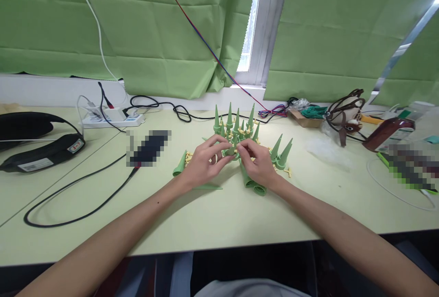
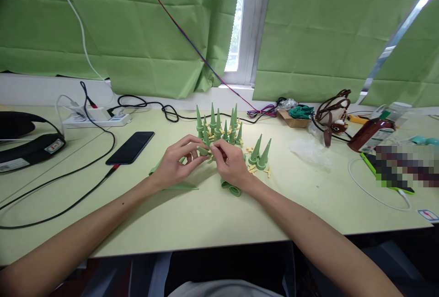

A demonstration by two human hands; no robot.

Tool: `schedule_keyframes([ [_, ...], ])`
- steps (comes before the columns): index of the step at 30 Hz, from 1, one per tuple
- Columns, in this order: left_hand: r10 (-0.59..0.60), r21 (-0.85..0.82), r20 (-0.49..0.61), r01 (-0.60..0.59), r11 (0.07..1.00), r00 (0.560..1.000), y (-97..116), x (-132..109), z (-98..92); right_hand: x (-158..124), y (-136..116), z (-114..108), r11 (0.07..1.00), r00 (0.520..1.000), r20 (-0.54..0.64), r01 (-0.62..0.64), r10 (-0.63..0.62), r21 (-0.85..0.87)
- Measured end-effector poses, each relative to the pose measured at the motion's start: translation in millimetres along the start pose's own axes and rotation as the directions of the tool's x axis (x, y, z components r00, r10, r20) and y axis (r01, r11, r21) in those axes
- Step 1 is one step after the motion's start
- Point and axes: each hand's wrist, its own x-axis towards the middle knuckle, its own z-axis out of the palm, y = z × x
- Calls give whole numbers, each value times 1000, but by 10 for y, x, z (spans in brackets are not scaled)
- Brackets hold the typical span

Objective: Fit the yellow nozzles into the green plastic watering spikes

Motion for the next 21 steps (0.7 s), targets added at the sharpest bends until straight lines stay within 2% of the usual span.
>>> schedule_keyframes([
  [4,119,94,17,-120,988,993,-33,-15,-9,4,-5,-2,1000,1000,-2,-6,6,-1],
  [8,122,131,29,-125,983,992,-26,-22,-14,7,-8,-7,1000,1000,-11,-2,2,-4],
  [13,42,165,17,-44,985,999,-9,-25,-3,13,-11,-5,1000,999,-39,1,-2,-6],
  [21,-150,42,3,150,988,989,49,6,-22,27,-17,-22,1000,991,-133,-15,13,-16],
])
